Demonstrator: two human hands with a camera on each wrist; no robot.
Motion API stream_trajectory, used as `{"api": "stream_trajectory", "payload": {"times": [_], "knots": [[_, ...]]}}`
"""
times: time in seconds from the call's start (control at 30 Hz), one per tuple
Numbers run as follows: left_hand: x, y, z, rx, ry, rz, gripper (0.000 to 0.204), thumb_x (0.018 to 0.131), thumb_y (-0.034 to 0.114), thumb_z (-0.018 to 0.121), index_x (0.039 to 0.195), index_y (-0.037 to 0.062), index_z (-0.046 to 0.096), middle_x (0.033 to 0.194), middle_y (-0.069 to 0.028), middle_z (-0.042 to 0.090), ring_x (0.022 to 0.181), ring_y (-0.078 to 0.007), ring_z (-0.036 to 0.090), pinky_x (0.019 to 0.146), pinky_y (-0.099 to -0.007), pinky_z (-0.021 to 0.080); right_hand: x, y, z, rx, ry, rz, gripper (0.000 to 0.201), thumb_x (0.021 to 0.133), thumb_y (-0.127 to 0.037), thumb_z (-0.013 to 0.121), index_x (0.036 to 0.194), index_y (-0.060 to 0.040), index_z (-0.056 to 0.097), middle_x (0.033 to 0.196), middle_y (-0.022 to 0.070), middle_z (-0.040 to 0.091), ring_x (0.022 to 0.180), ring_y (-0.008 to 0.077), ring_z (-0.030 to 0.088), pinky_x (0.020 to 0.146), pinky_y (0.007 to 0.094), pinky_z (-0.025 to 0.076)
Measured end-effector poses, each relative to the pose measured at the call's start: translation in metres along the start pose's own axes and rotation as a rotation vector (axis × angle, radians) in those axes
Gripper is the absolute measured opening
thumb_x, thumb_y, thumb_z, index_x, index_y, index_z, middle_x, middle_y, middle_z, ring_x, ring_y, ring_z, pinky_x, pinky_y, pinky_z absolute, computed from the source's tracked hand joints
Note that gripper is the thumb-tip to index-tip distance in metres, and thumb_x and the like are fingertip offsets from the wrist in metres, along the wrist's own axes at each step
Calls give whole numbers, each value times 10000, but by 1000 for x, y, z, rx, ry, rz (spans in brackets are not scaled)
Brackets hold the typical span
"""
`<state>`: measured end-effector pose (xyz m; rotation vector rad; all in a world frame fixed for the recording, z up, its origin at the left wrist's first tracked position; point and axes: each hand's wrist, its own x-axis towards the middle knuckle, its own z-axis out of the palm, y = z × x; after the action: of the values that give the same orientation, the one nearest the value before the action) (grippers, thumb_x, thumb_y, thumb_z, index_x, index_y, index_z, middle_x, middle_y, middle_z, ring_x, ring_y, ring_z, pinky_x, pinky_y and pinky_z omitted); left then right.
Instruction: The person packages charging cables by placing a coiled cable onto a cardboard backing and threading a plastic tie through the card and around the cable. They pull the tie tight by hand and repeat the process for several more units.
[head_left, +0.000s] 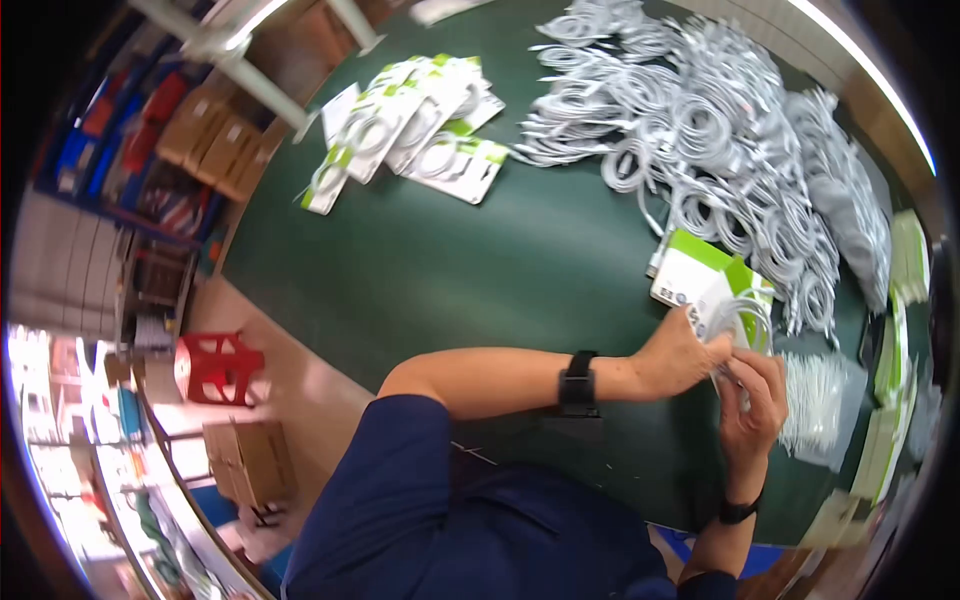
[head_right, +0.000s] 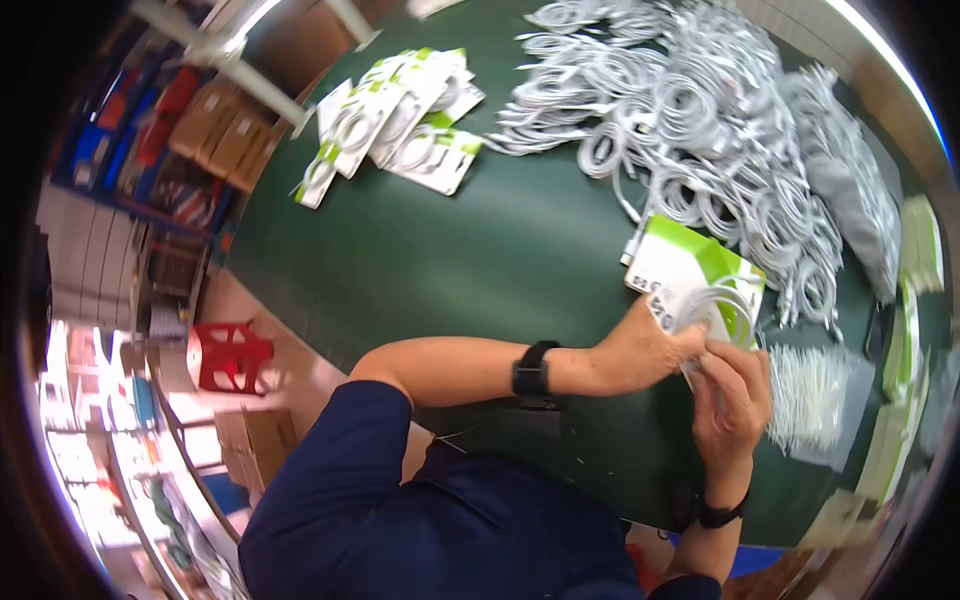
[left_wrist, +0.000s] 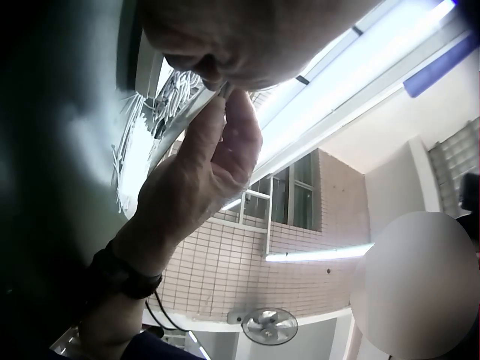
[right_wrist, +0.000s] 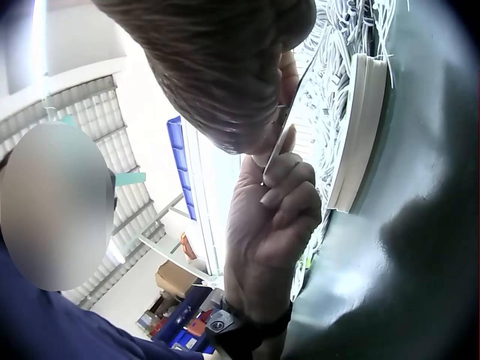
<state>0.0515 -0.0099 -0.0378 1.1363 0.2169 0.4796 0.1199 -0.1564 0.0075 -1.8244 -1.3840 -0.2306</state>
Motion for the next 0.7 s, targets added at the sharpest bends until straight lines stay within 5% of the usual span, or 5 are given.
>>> {"api": "stream_trajectory", "payload": {"times": [0.1,0.2,0.23,0.53,0.7], "knots": [[-1,0,4,-5,26,138,290,905,66,567,1140,-85,643,955,-137,711,876,-158,635,781,-371,557,-2,2,0,-49,-33,-29,271,816,114,762,1038,-26,693,1005,136,707,880,332,637,794,401,499],[-1,-2,0,43,-27,67,310,897,79,568,1137,-108,626,946,-193,707,876,-166,634,797,-374,559,2,-6,-1,10,-72,36,246,832,122,736,1021,-20,665,968,131,687,859,323,612,789,395,483],[1,-3,-4,96,-90,-25,349,886,41,553,1220,-53,591,1038,-134,684,948,-176,630,871,-367,545,1,-5,-1,8,-90,73,250,839,127,714,1019,-20,622,945,133,652,848,319,587,779,401,475],[2,-13,-3,205,-51,76,309,896,90,545,1146,-76,622,917,-234,696,824,-309,658,807,-413,556,2,-14,8,-163,-69,31,255,848,153,660,1037,-3,594,952,165,623,862,361,580,774,439,475],[2,-11,-3,99,-48,40,310,921,76,548,1185,-73,611,957,-193,708,857,-231,663,817,-388,561,0,-9,10,-216,-31,-83,271,846,149,691,1058,-7,626,957,173,674,849,363,619,761,459,481]]}}
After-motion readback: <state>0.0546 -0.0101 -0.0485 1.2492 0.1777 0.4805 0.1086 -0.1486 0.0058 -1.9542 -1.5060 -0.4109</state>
